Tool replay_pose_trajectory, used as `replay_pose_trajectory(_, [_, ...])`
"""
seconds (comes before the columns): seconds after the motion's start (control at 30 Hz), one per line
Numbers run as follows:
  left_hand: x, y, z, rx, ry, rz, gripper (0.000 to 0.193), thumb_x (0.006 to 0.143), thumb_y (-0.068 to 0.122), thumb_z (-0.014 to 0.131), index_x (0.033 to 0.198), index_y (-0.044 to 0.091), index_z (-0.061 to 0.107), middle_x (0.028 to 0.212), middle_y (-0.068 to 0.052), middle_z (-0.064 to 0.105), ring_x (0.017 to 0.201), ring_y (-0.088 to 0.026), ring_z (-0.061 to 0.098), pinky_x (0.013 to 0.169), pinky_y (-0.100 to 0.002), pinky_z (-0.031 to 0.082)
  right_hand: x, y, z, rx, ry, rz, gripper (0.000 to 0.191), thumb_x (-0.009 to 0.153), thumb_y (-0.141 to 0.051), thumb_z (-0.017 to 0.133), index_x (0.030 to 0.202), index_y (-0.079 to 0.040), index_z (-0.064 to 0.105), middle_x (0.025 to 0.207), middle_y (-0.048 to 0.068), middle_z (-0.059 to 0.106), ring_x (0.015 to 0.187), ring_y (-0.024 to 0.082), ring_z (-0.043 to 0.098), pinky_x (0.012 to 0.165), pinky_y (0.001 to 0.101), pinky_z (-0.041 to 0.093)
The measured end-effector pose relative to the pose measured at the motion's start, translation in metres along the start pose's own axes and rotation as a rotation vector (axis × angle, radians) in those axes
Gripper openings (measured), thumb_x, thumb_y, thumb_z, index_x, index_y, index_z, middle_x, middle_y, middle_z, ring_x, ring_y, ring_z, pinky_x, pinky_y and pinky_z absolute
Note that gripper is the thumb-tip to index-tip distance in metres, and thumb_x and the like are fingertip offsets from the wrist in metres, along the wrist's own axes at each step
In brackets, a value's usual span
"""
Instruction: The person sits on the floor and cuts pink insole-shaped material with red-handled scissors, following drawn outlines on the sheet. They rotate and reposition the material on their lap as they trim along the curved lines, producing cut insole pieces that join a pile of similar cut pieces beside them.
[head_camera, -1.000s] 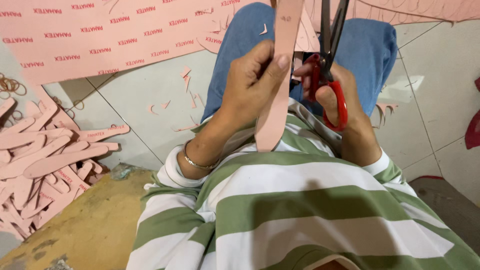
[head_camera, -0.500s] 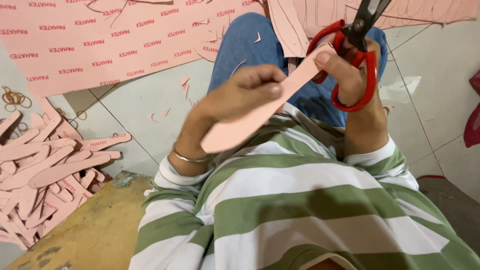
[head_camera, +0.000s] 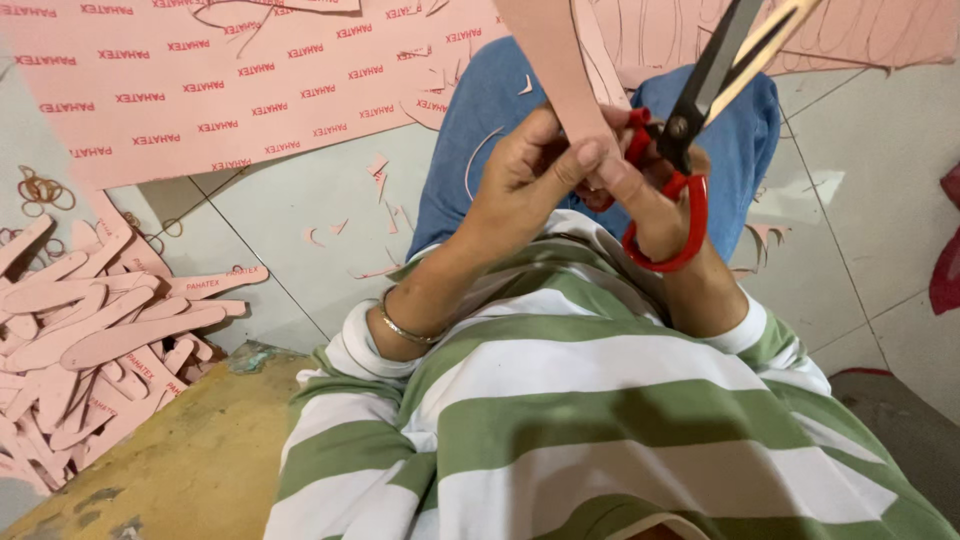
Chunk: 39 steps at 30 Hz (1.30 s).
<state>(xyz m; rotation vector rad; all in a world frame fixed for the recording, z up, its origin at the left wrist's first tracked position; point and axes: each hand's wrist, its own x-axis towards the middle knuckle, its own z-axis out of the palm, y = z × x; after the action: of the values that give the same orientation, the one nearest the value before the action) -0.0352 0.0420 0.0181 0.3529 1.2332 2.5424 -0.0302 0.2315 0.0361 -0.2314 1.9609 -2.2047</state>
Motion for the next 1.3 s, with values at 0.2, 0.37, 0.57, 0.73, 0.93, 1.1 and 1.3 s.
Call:
replay_pose_trajectory(0.2, [0.002, 0.01, -0.004, -0.026, 0.277, 0.043, 0.035, 0.11, 0.022, 0.062, 0.134, -0.003, 0.055, 0.106, -0.012, 0.071, 0.088, -0.016, 0.072, 0.075, -0.031, 0.063, 0.001, -0.004, -0.002, -0.093, 0.021, 0.025, 0.045, 0.1, -0.038, 0.073, 0.116, 0.003, 0.065, 0.093, 0.006, 0.063, 0.082, 0.013, 0.06, 0.075, 0.0275, 0.049])
replay_pose_trajectory(0.37, [0.0, 0.023, 0.003, -0.042, 0.318, 0.131, 0.037, 0.107, 0.009, 0.064, 0.137, 0.001, 0.045, 0.113, -0.013, 0.071, 0.09, -0.017, 0.073, 0.08, -0.032, 0.065, 0.004, 0.0, 0.003, -0.337, -0.17, 0.013, 0.089, 0.091, -0.08, 0.063, 0.129, 0.001, 0.062, 0.096, -0.001, 0.057, 0.084, 0.008, 0.05, 0.072, 0.0236, 0.041])
replay_pose_trajectory(0.57, [0.002, 0.018, 0.005, -0.031, 0.376, 0.233, 0.035, 0.106, 0.0, 0.067, 0.135, -0.001, 0.046, 0.109, -0.011, 0.068, 0.091, -0.015, 0.072, 0.082, -0.029, 0.063, 0.0, -0.007, 0.014, -0.38, -0.279, 0.083, 0.1, 0.087, -0.087, 0.056, 0.134, 0.001, 0.059, 0.098, 0.001, 0.057, 0.082, 0.01, 0.047, 0.072, 0.026, 0.04])
replay_pose_trajectory(0.73, [0.004, 0.008, 0.0, 0.028, 0.389, 0.333, 0.034, 0.107, -0.001, 0.071, 0.132, -0.003, 0.049, 0.108, -0.011, 0.069, 0.099, -0.013, 0.07, 0.091, -0.027, 0.06, 0.003, -0.009, 0.019, -0.349, -0.275, 0.147, 0.114, 0.078, -0.095, 0.052, 0.136, 0.003, 0.054, 0.112, 0.005, 0.064, 0.082, 0.008, 0.052, 0.071, 0.0243, 0.047])
replay_pose_trajectory(0.93, [0.003, 0.004, 0.001, 0.039, 0.456, 0.328, 0.034, 0.104, 0.0, 0.074, 0.129, -0.004, 0.052, 0.106, -0.012, 0.07, 0.098, -0.013, 0.07, 0.091, -0.027, 0.06, 0.004, -0.006, 0.023, -0.323, -0.252, 0.19, 0.119, 0.073, -0.099, 0.052, 0.132, 0.004, 0.053, 0.11, 0.005, 0.062, 0.081, 0.008, 0.051, 0.069, 0.0244, 0.046])
replay_pose_trajectory(1.1, [0.002, 0.006, 0.003, 0.006, 0.44, 0.315, 0.034, 0.104, 0.001, 0.073, 0.129, -0.003, 0.051, 0.104, -0.011, 0.07, 0.094, -0.012, 0.07, 0.085, -0.027, 0.061, 0.005, -0.007, 0.024, -0.396, -0.271, 0.185, 0.118, 0.074, -0.099, 0.047, 0.131, 0.003, 0.058, 0.084, 0.002, 0.054, 0.075, 0.009, 0.051, 0.073, 0.0273, 0.048])
replay_pose_trajectory(1.3, [0.001, 0.004, 0.003, 0.0, 0.443, 0.293, 0.035, 0.103, 0.001, 0.073, 0.129, -0.003, 0.05, 0.104, -0.011, 0.07, 0.095, -0.012, 0.07, 0.086, -0.028, 0.061, 0.004, -0.01, 0.028, -0.324, -0.263, 0.115, 0.112, 0.083, -0.097, 0.045, 0.127, 0.005, 0.057, 0.081, 0.001, 0.053, 0.076, 0.011, 0.053, 0.088, 0.0319, 0.055])
